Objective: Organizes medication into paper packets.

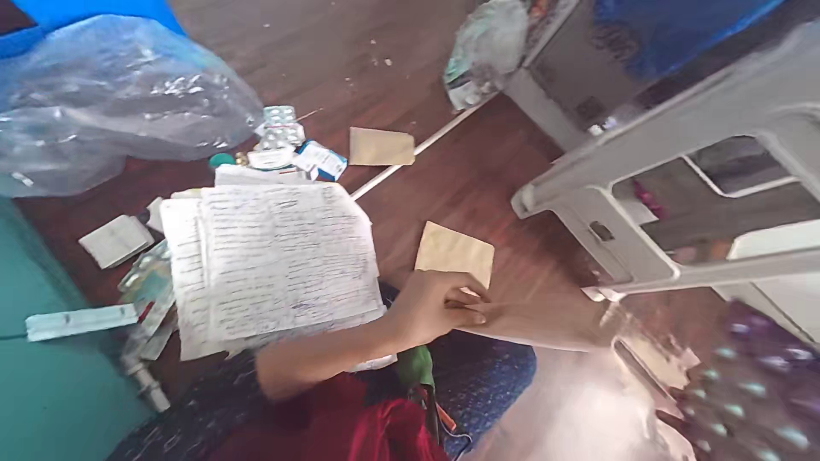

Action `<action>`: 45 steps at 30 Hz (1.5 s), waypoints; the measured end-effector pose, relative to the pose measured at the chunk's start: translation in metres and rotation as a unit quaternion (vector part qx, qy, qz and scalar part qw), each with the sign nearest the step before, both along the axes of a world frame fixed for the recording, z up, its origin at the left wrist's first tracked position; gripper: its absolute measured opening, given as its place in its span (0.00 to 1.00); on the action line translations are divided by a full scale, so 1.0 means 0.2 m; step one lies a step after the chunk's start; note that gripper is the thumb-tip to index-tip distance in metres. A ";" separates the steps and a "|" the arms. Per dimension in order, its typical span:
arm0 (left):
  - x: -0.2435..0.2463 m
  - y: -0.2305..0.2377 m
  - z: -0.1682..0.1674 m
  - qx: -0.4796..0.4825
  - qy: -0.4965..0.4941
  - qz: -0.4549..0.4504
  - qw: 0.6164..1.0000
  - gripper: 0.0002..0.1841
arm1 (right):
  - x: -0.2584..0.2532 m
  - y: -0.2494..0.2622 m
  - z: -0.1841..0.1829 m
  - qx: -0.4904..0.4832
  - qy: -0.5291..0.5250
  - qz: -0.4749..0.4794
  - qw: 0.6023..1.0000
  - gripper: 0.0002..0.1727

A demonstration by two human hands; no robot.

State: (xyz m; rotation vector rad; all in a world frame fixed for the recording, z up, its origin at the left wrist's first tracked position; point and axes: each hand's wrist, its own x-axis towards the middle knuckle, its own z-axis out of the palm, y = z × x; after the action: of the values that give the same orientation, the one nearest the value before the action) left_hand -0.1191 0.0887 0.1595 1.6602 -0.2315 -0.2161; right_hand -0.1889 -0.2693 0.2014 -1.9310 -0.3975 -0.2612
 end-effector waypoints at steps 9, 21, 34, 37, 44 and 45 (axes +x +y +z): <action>-0.12 -0.10 -0.26 -0.043 -0.249 0.107 0.961 0.06 | -0.08 0.10 0.21 -0.189 0.145 0.033 0.971 0.46; -0.25 -0.18 -0.31 0.000 -0.087 -0.156 0.984 0.15 | -0.13 0.13 0.05 -0.367 0.142 0.007 0.919 0.50; -0.35 -0.34 -0.41 0.296 -0.210 -0.373 0.854 0.18 | -0.38 -0.02 -0.08 -0.342 0.239 -0.074 0.906 0.49; -0.39 -0.34 -0.47 0.279 -0.336 -0.250 0.864 0.10 | -0.44 -0.02 -0.07 -0.346 0.242 -0.072 0.903 0.49; -0.33 -0.28 -0.37 0.054 -0.004 -0.045 0.998 0.07 | -0.44 -0.01 -0.09 -0.245 0.212 -0.023 0.946 0.49; -0.32 -0.27 -0.38 0.029 -0.007 -0.022 0.999 0.07 | -0.42 -0.02 -0.11 -0.217 0.217 -0.005 0.952 0.49</action>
State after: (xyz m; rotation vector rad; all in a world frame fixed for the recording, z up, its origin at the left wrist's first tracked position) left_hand -0.1836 0.0339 0.0833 1.7163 -0.2745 -0.2456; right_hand -0.2735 -0.2726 0.1802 -2.3469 -0.1553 0.2690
